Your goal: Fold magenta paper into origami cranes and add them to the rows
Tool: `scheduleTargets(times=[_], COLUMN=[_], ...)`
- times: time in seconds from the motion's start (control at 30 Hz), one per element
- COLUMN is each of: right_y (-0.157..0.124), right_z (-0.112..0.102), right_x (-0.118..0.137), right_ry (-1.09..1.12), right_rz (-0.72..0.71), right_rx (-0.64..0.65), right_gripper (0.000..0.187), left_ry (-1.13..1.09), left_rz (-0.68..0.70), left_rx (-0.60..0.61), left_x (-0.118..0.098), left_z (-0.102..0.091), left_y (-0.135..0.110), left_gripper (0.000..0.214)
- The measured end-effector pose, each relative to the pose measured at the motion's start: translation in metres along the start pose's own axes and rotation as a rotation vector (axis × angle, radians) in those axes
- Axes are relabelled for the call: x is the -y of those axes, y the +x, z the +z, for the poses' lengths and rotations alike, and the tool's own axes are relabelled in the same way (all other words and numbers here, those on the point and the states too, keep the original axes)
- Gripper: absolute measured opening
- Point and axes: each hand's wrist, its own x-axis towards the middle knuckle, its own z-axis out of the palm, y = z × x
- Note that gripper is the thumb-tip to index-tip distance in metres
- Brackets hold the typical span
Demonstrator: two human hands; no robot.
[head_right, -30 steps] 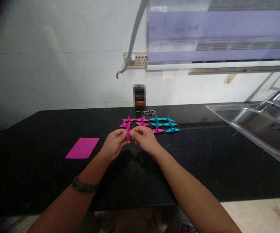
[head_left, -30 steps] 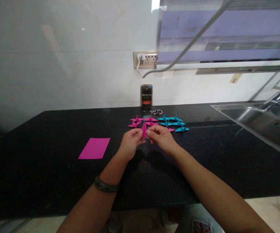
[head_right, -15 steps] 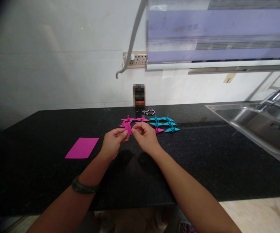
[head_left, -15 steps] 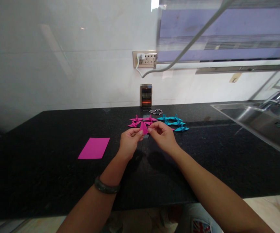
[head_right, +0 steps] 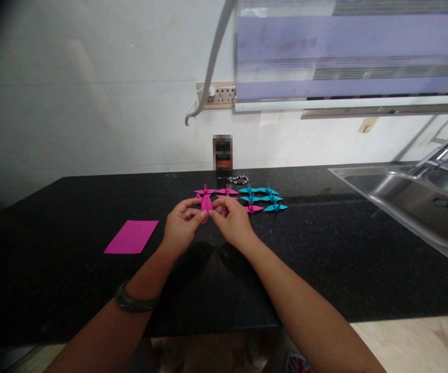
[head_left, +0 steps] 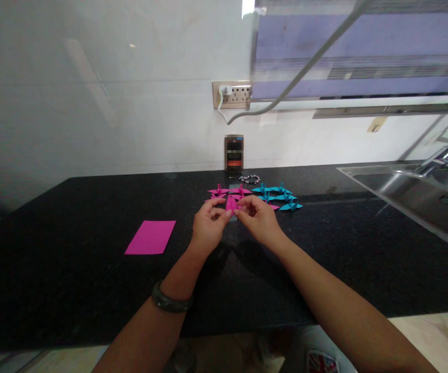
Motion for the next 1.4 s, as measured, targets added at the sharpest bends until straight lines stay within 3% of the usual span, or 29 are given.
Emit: scheduleTargets(times=[0.13,0.33,0.6,0.97,1.23,1.4], right_y=[0.0,0.003,0.004,0.006,0.003,0.003], right_z=[0.001,-0.001,-0.009,-0.01,-0.005,-0.008], right_x=[-0.001,-0.003,0.005,0.0,-0.001,-0.003], right_ry=[-0.013,0.167,0.199,0.433,0.596,0.543], right_rz=[-0.011,0.077,-0.1,0.157,0.163,0.125], right_rx=[0.006,0.105,0.15,0.287,0.218,0.247], right_gripper=[0.016,0.016,0.007,0.02,0.01,0.009], left_ry=[0.069,0.123,-0.099,-0.113,-0.131,-0.156], left_rz=[0.063,0.107,-0.036,-0.114,-0.068,-0.089], left_rx=[0.001,0.032,0.119,0.196,0.179,0.166], left_x=[0.0,0.004,-0.008,-0.013,-0.015,-0.012], left_z=[-0.001,-0.001,-0.004,-0.003,-0.004,-0.006], left_y=[-0.002,-0.002,0.0,-0.001,-0.002,-0.002], left_gripper=[0.028,0.023,0.032,0.027,0.016,0.011])
